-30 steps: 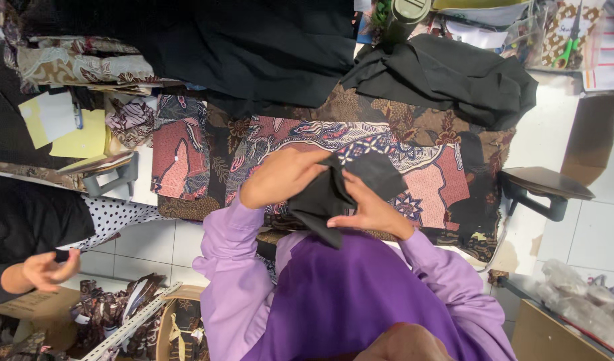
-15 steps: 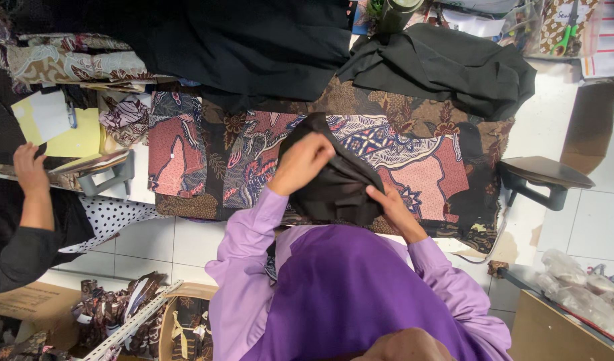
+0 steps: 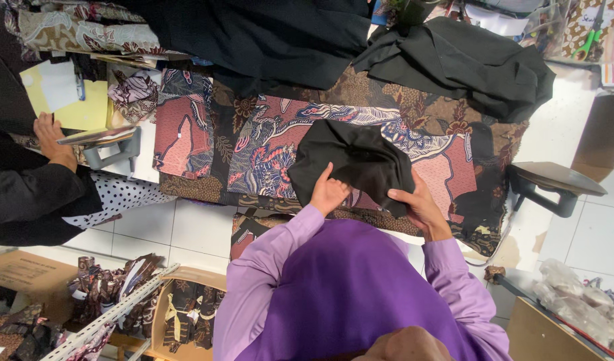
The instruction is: The person irons a black garment on a patterned table, repeatedly unfolding, smoothing, and pressing it with an iron. The person also folds the garment and places it into a cardboard box.
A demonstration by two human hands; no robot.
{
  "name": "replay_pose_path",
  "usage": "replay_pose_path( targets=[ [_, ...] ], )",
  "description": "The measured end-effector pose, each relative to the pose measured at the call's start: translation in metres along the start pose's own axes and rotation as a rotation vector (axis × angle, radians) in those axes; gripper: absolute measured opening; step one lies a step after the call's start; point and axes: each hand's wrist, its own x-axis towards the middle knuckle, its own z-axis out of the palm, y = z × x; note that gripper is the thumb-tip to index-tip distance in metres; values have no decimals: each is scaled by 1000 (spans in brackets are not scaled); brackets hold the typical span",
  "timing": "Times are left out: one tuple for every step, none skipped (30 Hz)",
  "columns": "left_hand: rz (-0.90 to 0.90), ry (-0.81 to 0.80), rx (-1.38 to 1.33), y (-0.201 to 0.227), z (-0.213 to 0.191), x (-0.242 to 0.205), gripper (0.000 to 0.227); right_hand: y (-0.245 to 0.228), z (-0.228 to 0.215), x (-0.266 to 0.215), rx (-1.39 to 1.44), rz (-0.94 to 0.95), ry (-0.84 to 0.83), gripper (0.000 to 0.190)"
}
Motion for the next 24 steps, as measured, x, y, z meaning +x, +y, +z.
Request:
replay_pose_path(
  targets=[
    [38,1,-16,8,-3,5,35,-5,-4,-3,-22,-8,8,82],
    [75,7,-32,14,-6,5,25,-7,-9,-8,-40,-13,17,83],
    [81,16,-13,20,-8,4,25,-8,-13,-11,-26,-19,34,83],
    [86,20,6,26,-7,5,25,-10,-19,-12,-14,-29,51,83],
    [92,25,25,30,-5,5,26,-11,-25,-13,-2,-38,68,83],
    [87,21,-5,30,-2,3,27,-11,-31,-14,18,-50,90,81],
    [82,17,-35,30,1,2,29,-10,-36,-15,37,-62,112,79],
    [74,13,-66,28,3,1,31,-9,-42,-17,56,-74,138,77],
    [103,17,-95,25,5,0,30,-6,-47,-19,66,-78,154,76],
    [127,20,-119,23,8,1,30,-4,-51,-19,78,-85,173,75],
    [152,23,-144,23,10,3,29,-2,-54,-18,89,-93,193,74],
    [181,12,-139,24,13,3,30,0,-58,-17,110,-94,193,73],
    [211,1,-134,26,16,4,30,1,-61,-17,130,-96,194,72],
    [239,-10,-131,27,19,4,31,2,-64,-17,150,-97,196,71],
    [241,-5,-125,30,23,3,32,2,-67,-16,181,-105,205,68],
    [246,1,-120,37,28,2,34,1,-69,-15,213,-111,212,65],
    [250,7,-114,44,34,0,35,0,-71,-15,244,-118,219,62],
    [259,18,-98,52,42,-1,36,-1,-73,-14,274,-126,219,59],
    [269,29,-81,59,50,-2,38,-3,-75,-13,303,-133,219,55],
    [282,38,-65,67,58,-3,39,-6,-76,-11,332,-140,215,52],
    [301,28,-56,76,65,-4,39,-7,-77,-10,347,-156,205,50],
    [324,18,-49,83,71,-3,38,-8,-79,-7,358,-169,193,48],
    [347,8,-43,89,76,-2,38,-9,-80,-5,370,-182,181,46],
    [359,-27,-43,94,79,-1,36,-8,-82,-4,391,-179,195,45]
  ],
)
